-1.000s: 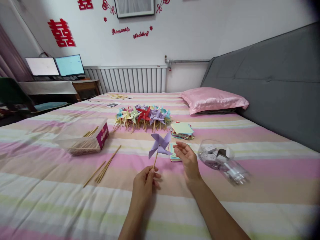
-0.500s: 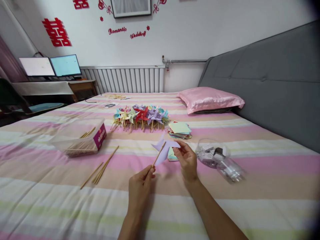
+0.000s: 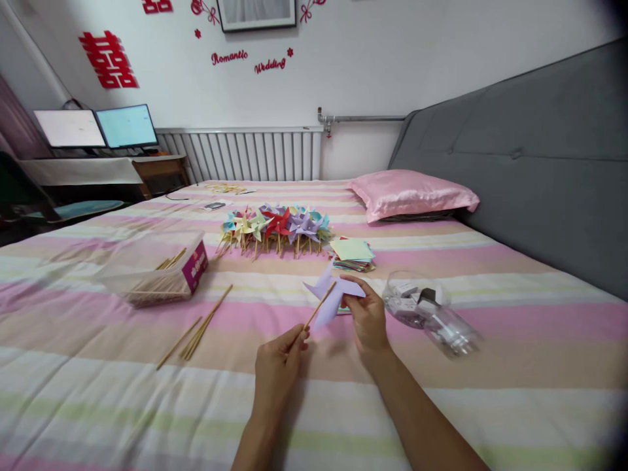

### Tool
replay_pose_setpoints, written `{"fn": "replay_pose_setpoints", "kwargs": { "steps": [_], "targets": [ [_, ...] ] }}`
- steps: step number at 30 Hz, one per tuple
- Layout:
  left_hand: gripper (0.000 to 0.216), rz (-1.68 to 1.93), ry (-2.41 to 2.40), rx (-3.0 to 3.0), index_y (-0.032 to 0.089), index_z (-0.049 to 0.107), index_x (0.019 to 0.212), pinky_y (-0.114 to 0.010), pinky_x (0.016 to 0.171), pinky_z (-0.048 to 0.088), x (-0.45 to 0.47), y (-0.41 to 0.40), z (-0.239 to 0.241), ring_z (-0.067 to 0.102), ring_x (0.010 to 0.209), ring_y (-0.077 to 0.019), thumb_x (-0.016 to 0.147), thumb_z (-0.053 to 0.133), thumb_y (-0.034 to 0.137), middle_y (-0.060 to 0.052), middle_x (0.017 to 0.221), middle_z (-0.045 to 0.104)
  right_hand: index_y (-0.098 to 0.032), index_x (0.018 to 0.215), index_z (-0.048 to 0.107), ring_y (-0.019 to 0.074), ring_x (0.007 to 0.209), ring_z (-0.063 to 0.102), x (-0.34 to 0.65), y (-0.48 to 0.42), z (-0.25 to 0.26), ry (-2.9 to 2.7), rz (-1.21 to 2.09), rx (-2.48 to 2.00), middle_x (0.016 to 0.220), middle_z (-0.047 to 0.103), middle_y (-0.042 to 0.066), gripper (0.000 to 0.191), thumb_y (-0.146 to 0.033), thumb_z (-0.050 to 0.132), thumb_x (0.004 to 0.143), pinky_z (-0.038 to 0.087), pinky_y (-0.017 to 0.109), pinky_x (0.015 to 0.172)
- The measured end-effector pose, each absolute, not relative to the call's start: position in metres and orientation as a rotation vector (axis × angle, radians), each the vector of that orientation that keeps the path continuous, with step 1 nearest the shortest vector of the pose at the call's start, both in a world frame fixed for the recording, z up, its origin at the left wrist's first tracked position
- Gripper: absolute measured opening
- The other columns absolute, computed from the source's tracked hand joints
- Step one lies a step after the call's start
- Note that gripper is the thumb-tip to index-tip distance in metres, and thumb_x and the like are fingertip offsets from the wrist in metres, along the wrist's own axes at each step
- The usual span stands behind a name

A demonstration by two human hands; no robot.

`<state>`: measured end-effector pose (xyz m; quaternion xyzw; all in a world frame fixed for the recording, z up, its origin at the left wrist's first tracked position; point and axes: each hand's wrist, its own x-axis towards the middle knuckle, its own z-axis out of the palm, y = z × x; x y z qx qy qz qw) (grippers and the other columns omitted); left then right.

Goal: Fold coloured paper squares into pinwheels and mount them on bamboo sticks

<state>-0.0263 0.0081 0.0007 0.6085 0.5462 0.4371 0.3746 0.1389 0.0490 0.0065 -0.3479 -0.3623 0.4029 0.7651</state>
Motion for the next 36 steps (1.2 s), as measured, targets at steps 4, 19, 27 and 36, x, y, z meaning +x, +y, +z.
{"fn": "replay_pose_setpoints", "kwargs": {
  "steps": [4, 19, 27, 36],
  "targets": [
    [0.038, 1.103, 1.383, 1.557, 0.015, 0.072, 0.103, -0.033, 0.072, 0.054, -0.026, 0.009, -0.002, 0.071, 0.076, -0.0239, 0.080, 0.056, 0.039, -0.010, 0.092, 0.075, -0.020, 0.091, 0.070, 0.0087, 0.054, 0.045, 0.139, 0.048, 0.005, -0.777, 0.916, -0.756, 0.067, 0.059, -0.002, 0.026, -0.020, 0.067, 0.065, 0.039, 0.022, 0.050],
    [0.034, 1.087, 1.371, 1.552, 0.017, 0.073, 0.103, -0.037, 0.076, 0.054, -0.026, 0.007, 0.000, 0.071, 0.079, -0.0253, 0.078, 0.056, 0.034, -0.010, 0.091, 0.075, -0.018, 0.085, 0.069, 0.0109, 0.058, 0.053, 0.138, 0.050, 0.002, -0.773, 0.840, -0.865, 0.076, 0.066, 0.001, 0.026, -0.016, 0.057, 0.061, 0.042, 0.022, 0.051],
    [0.034, 1.107, 1.366, 1.513, 0.015, 0.073, 0.101, -0.038, 0.075, 0.054, -0.025, 0.008, -0.001, 0.070, 0.075, -0.0243, 0.078, 0.059, 0.036, -0.011, 0.088, 0.075, -0.019, 0.088, 0.068, 0.0095, 0.054, 0.048, 0.136, 0.045, 0.008, -0.790, 0.850, -0.848, 0.070, 0.062, -0.001, 0.024, -0.019, 0.062, 0.065, 0.039, 0.022, 0.049],
    [0.044, 1.193, 1.124, 0.946, 0.010, 0.067, 0.091, -0.032, 0.062, 0.056, -0.022, 0.006, 0.010, 0.067, 0.062, -0.0188, 0.067, 0.072, 0.048, -0.012, 0.082, 0.073, -0.019, 0.101, 0.063, 0.0089, 0.056, 0.048, 0.135, 0.040, 0.013, -0.856, 0.823, -0.808, 0.077, 0.059, 0.000, 0.032, -0.035, 0.068, 0.073, 0.040, 0.024, 0.050]
  ]
}}
